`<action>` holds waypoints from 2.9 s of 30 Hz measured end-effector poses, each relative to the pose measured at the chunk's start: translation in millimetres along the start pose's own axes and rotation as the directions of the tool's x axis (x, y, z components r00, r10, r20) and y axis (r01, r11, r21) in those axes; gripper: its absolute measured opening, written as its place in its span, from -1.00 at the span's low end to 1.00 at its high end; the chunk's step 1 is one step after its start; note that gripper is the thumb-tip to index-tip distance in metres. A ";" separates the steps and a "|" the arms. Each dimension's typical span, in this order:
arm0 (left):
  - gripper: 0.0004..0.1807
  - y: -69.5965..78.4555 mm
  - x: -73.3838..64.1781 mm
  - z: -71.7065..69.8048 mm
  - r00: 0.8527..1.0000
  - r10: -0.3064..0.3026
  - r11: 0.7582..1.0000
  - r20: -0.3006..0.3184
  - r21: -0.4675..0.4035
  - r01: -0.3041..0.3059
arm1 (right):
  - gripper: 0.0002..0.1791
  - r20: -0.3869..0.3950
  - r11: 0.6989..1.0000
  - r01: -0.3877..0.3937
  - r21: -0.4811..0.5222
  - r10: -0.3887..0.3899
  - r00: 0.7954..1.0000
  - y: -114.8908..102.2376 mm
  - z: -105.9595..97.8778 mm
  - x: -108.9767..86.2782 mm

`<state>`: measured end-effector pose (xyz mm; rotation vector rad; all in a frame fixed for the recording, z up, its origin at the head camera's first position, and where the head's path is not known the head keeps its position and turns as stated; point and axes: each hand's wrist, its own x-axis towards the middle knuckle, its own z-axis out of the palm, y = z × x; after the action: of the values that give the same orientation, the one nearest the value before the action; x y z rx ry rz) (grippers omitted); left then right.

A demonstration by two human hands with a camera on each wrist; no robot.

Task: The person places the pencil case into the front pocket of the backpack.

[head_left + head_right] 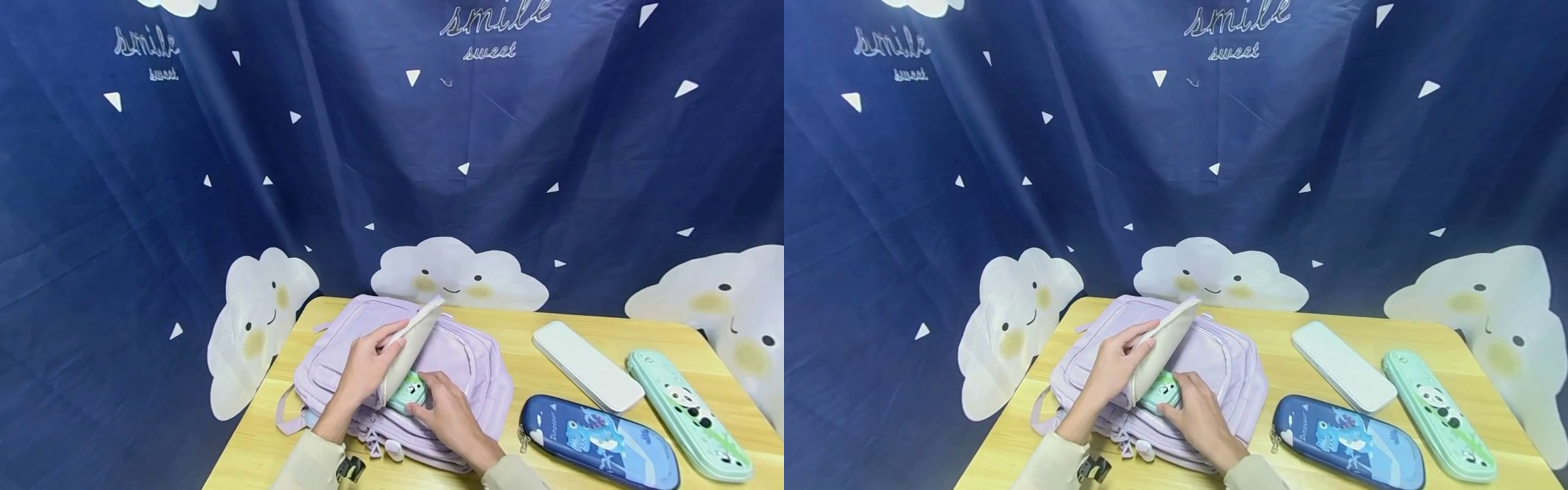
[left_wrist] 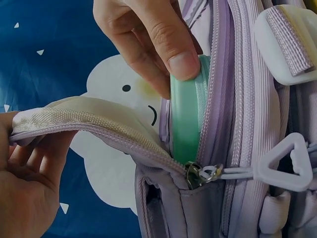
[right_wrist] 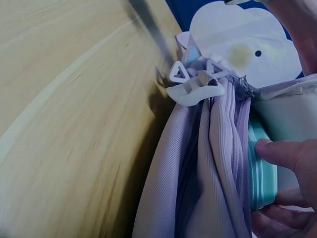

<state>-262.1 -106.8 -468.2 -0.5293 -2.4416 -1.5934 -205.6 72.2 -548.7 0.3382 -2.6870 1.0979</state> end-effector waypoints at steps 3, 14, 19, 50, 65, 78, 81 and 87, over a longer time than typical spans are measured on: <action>-0.63 -0.9 -0.3 -0.5 1.000 0.000 1.000 -0.001 -0.004 0.000 | -0.25 0.004 1.000 -0.001 0.001 0.001 1.000 0.8 -0.6 -0.8; -0.63 -5.9 -1.8 -1.6 1.000 -0.002 1.000 -0.009 -0.005 0.002 | -0.35 0.002 0.996 0.053 -0.066 -0.053 0.999 4.6 -20.7 -8.5; -0.64 -7.4 -1.4 -2.0 1.000 -0.002 1.000 -0.021 -0.002 0.002 | -0.36 -0.008 0.990 0.083 -0.118 -0.085 0.996 10.1 -33.5 -15.5; -0.63 -7.3 -1.0 -3.5 0.999 -0.024 1.000 -0.027 -0.008 0.024 | -0.22 -0.063 0.946 0.167 -0.278 -0.192 0.979 57.0 -87.5 -48.7; -0.64 -8.4 -0.5 -3.8 0.999 -0.029 1.000 -0.022 -0.001 0.029 | -0.12 -0.096 0.918 0.184 -0.352 -0.231 0.968 86.0 -112.3 -60.8; -0.64 -10.7 0.2 -4.5 1.000 -0.024 0.999 -0.016 -0.030 0.024 | -0.08 -0.078 0.918 0.097 -0.383 -0.137 0.987 110.0 -135.1 -78.4; -0.64 -10.4 -0.1 -4.7 1.000 -0.027 0.999 -0.015 -0.029 0.026 | -0.07 -0.083 0.925 0.084 -0.370 -0.123 0.989 116.8 -140.8 -82.8; -0.64 -10.1 -0.4 -5.2 0.999 -0.029 0.999 -0.013 -0.025 0.029 | -0.06 -0.069 0.928 0.059 -0.367 -0.091 0.993 129.4 -151.2 -91.1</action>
<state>-265.9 -115.3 -474.7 -0.4877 -2.4333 -1.6354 -139.6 280.8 -554.4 0.3147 -2.7010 0.5577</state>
